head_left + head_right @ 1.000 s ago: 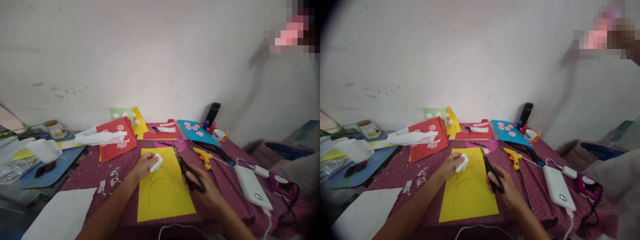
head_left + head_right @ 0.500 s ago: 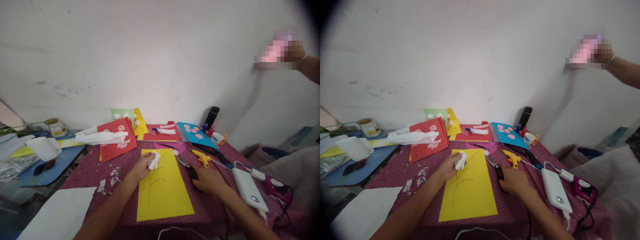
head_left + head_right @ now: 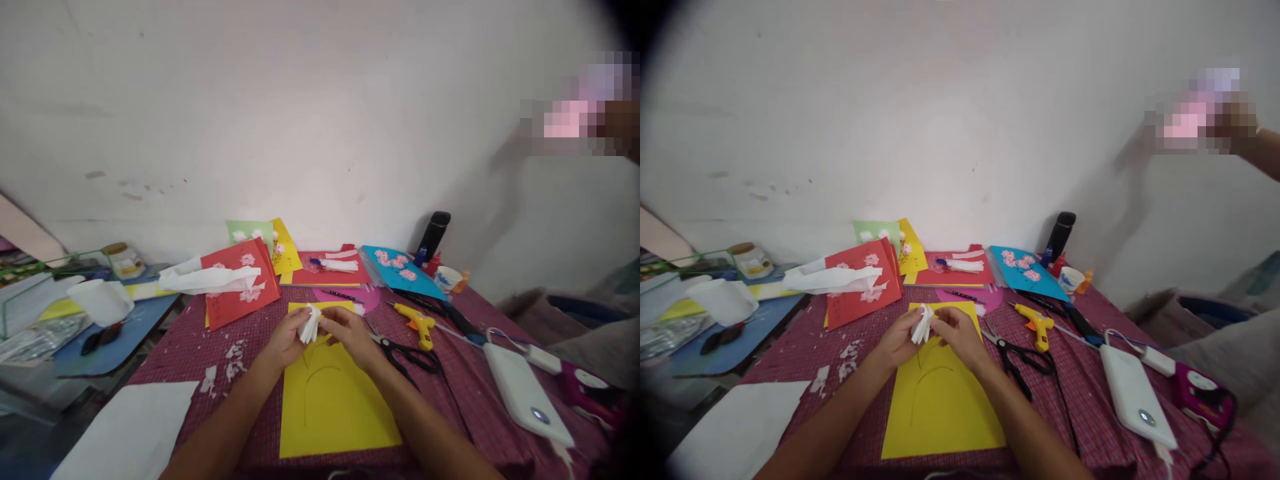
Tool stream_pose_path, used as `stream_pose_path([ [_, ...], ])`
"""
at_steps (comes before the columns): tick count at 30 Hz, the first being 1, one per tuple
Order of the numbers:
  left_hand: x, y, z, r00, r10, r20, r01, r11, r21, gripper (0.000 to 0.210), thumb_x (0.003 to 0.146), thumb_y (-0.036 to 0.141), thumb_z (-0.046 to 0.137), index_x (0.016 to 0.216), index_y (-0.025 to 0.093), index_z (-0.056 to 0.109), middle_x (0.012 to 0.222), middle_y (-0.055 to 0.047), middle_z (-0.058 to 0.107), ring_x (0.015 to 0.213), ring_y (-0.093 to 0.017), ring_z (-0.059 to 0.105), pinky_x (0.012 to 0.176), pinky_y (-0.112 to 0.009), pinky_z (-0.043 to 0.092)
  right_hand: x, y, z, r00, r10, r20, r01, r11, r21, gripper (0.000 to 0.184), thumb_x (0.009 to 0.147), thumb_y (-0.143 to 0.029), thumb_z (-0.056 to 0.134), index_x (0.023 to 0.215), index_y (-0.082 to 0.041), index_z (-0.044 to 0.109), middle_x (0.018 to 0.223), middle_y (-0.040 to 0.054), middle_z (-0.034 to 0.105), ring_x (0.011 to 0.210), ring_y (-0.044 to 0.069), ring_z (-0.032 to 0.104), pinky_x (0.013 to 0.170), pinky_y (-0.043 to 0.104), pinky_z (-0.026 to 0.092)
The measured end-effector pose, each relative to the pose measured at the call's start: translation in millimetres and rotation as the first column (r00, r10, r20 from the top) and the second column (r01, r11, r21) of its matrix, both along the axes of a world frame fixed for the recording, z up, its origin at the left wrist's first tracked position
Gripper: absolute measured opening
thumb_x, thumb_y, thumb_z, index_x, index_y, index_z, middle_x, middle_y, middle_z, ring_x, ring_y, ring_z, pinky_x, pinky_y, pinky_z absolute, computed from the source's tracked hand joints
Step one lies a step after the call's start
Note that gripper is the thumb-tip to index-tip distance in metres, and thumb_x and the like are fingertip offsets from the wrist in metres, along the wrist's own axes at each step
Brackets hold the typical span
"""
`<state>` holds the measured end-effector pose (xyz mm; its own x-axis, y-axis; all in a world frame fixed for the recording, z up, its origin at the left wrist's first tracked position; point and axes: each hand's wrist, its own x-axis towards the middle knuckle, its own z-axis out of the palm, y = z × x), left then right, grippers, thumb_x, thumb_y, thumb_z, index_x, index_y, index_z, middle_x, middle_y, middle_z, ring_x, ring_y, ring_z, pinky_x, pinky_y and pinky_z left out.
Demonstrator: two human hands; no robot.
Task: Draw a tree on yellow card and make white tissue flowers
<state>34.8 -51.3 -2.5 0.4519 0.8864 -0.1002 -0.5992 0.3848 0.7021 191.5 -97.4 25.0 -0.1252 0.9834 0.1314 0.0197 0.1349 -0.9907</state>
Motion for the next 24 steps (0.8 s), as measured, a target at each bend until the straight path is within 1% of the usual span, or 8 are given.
stream_pose_path([
  [2,-1.4,1.8,0.9,1.0,0.015,0.014,-0.016,1.0,0.005,0.023,0.074,0.03,0.077,0.084,0.012,0.067,0.072,-0.002,0.066,0.058,-0.009,0.057,0.054,-0.023,0.043,-6.6,10.8,-2.0,0.996,0.063,-0.063,-0.062,0.998,0.015,0.034,0.077,-0.042,0.067,0.102,-0.018,0.065,0.086,0.0031,0.067,0.074,0.016,0.061,0.057,0.023,0.048],
  [4,-2.0,3.1,1.5,1.0,0.027,0.011,-0.027,1.0,-0.006,0.024,0.073,0.03,0.078,0.084,0.012,0.067,0.071,-0.002,0.065,0.057,-0.009,0.056,0.054,-0.023,0.042,-8.1,18.3,-5.3,0.992,0.081,-0.094,-0.078,0.997,0.028,0.034,0.076,-0.041,0.07,0.1,-0.017,0.065,0.084,0.0024,0.066,0.072,0.015,0.06,0.058,0.023,0.048],
  [9,0.1,4.3,-1.0,0.999,0.022,-0.041,-0.022,1.0,-0.013,0.025,0.071,0.031,0.079,0.084,0.012,0.069,0.072,-0.004,0.066,0.06,-0.012,0.058,0.06,-0.025,0.043,-5.0,23.4,-16.0,0.984,0.055,-0.169,-0.052,0.998,0.02,0.027,0.077,-0.04,0.069,0.088,-0.016,0.065,0.073,-0.0009,0.061,0.062,0.012,0.057,0.058,0.025,0.048],
  [14,2.7,3.2,-3.6,0.998,0.001,-0.065,0.0,1.0,0.001,0.025,0.072,0.03,0.078,0.086,0.011,0.07,0.078,-0.006,0.068,0.066,-0.014,0.06,0.065,-0.027,0.045,0.3,20.2,-15.4,0.979,0.036,-0.201,-0.039,0.999,-0.01,0.017,0.078,-0.034,0.065,0.08,-0.016,0.066,0.065,-0.0018,0.06,0.057,0.012,0.055,0.057,0.025,0.045],
  [18,3.0,3.1,-4.2,0.997,-0.018,-0.074,0.019,1.0,0.014,0.027,0.072,0.031,0.078,0.088,0.011,0.069,0.081,-0.007,0.069,0.067,-0.015,0.061,0.065,-0.028,0.046,2.9,20.3,-16.0,0.973,0.029,-0.23,-0.045,0.997,-0.065,0.017,0.078,-0.032,0.064,0.08,-0.016,0.067,0.063,-0.001,0.061,0.056,0.012,0.055,0.057,0.025,0.045],
  [20,3.2,3.6,-5.2,0.996,-0.027,-0.084,0.029,0.999,0.017,0.028,0.073,0.032,0.077,0.089,0.01,0.069,0.08,-0.008,0.068,0.068,-0.015,0.061,0.065,-0.027,0.046,3.8,20.7,-17.8,0.974,0.019,-0.226,-0.036,0.997,-0.073,0.018,0.078,-0.033,0.063,0.08,-0.015,0.067,0.062,-0.0006,0.061,0.055,0.012,0.055,0.056,0.025,0.044],
  [24,3.9,5.0,-10.1,0.993,-0.005,-0.118,0.01,0.999,0.04,0.027,0.073,0.03,0.077,0.089,0.01,0.07,0.078,-0.007,0.068,0.065,-0.014,0.061,0.064,-0.027,0.047,5.6,21.8,-21.6,0.978,0.02,-0.209,-0.039,0.995,-0.087,0.024,0.079,-0.038,0.063,0.084,-0.015,0.068,0.065,0.0004,0.063,0.055,0.012,0.057,0.055,0.024,0.044],
])
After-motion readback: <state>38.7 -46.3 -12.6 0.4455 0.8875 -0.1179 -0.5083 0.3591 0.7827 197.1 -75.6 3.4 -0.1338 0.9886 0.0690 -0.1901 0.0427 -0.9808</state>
